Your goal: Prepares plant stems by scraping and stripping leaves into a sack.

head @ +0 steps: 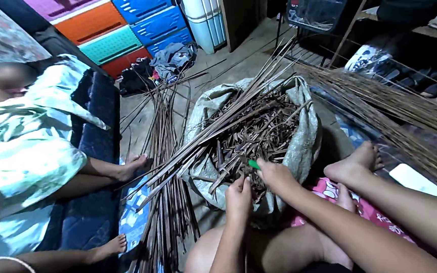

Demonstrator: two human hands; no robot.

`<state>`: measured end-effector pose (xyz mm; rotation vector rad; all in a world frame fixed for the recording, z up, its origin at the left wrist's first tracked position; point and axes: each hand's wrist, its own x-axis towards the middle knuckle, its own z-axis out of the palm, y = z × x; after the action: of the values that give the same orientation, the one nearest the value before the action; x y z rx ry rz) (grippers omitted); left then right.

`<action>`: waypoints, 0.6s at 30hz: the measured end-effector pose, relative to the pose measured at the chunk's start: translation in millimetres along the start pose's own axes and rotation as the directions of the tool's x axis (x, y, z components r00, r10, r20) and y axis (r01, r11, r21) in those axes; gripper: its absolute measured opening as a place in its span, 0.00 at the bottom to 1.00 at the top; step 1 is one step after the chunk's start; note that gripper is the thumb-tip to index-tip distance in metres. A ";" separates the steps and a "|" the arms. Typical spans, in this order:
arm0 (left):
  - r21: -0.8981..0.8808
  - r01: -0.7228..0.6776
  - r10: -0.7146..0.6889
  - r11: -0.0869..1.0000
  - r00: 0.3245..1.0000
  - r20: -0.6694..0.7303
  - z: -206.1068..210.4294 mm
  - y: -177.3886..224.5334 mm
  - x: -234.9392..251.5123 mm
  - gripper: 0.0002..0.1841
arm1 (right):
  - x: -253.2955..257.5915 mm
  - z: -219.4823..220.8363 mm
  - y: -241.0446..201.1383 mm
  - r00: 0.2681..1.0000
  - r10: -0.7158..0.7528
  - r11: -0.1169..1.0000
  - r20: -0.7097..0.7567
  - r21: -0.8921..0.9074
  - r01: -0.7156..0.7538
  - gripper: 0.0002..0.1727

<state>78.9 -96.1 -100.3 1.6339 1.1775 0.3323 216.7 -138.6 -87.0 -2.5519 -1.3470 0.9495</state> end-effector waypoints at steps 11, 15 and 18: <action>-0.545 0.139 -0.026 0.827 0.977 0.210 -8.7 1.6 -2.6 0.17 | -13.5 -0.6 26.8 0.984 -0.173 0.984 0.035 -0.021 0.174 0.18; -0.446 0.128 -0.049 0.886 0.982 0.183 -5.7 6.5 -6.2 0.16 | 3.4 -14.1 34.7 0.999 -0.029 1.000 -0.013 -0.008 0.029 0.19; -0.278 0.091 -0.065 0.956 0.993 0.099 -1.8 6.2 -6.1 0.14 | -14.8 -14.0 25.5 0.993 -0.114 0.993 0.011 0.034 0.114 0.19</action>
<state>78.0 -99.9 -92.4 1.3366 1.0711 0.3563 236.6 -162.8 -78.0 -2.4195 -1.4501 0.9612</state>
